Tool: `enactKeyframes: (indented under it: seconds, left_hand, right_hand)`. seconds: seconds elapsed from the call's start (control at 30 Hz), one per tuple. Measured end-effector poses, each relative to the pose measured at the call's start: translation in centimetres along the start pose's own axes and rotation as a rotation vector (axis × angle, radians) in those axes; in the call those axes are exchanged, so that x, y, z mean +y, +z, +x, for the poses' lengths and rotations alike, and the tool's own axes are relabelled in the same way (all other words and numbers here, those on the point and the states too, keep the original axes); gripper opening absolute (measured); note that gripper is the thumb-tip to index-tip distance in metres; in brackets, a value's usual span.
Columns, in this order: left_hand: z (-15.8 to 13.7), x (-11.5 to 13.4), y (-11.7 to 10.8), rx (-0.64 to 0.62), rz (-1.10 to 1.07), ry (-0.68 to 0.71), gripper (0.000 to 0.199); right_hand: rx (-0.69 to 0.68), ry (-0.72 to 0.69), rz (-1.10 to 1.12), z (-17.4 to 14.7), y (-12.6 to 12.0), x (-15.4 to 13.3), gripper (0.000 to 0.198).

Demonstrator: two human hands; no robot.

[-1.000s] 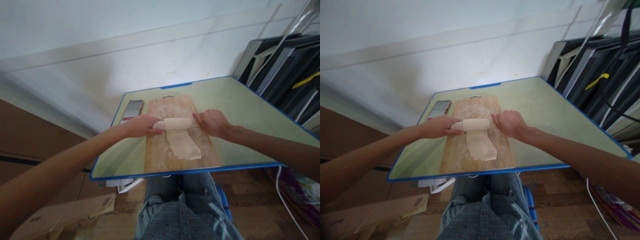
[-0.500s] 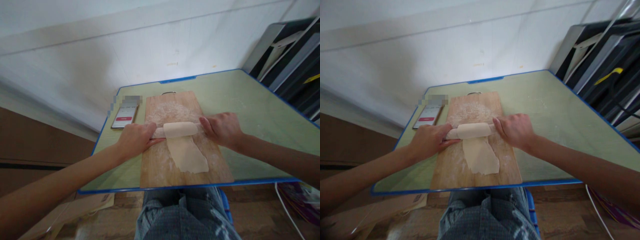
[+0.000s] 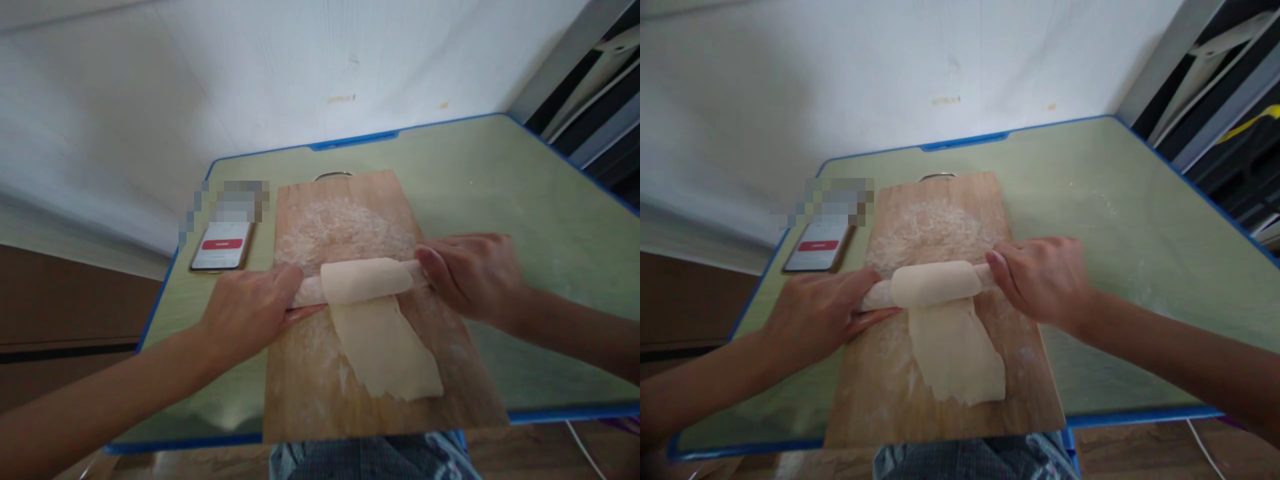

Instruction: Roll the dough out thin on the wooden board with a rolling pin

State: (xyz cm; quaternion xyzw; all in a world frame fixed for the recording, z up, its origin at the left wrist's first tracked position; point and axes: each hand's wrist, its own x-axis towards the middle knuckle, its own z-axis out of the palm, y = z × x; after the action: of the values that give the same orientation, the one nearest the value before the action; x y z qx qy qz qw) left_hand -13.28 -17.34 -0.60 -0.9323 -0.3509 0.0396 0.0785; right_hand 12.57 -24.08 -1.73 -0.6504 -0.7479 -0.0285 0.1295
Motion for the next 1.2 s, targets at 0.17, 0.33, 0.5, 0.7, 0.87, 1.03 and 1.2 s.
enactKeyframes:
  seconds: [0.17,0.33,0.5,0.7,0.87,1.03,1.2]
  left_hand:
    - [0.1,-0.2,0.0,0.063,-0.017,0.051,0.068]
    - [0.3,-0.4,-0.2,0.046,-0.115,0.024,0.068]
    - [0.7,-0.5,-0.4,0.039,-0.13,0.077,0.075]
    - [1.6,-0.7,-1.1,-0.047,-0.225,0.076,0.069]
    - [2.4,-1.1,-1.5,-0.103,-0.34,0.062,0.056]
    - [3.9,-1.6,-1.7,-0.128,-0.398,-0.032,0.051]
    - [5.6,-2.1,-1.6,-0.073,-0.341,-0.122,0.047]
  right_hand:
    - [-0.09,0.025,0.009,0.2,-0.1,0.2,0.072]
    - [-0.088,0.018,0.05,0.6,-0.1,0.2,0.073]
    - [-0.015,-0.036,0.013,0.4,0.1,0.3,0.065]
    - [0.057,-0.165,0.029,1.0,0.2,0.7,0.046]
    - [0.025,-0.178,0.131,1.8,0.3,1.3,0.039]
    - [-0.122,-0.172,0.235,3.3,1.1,3.0,0.047]
    - [-0.14,-0.17,0.267,5.2,2.3,4.3,0.045]
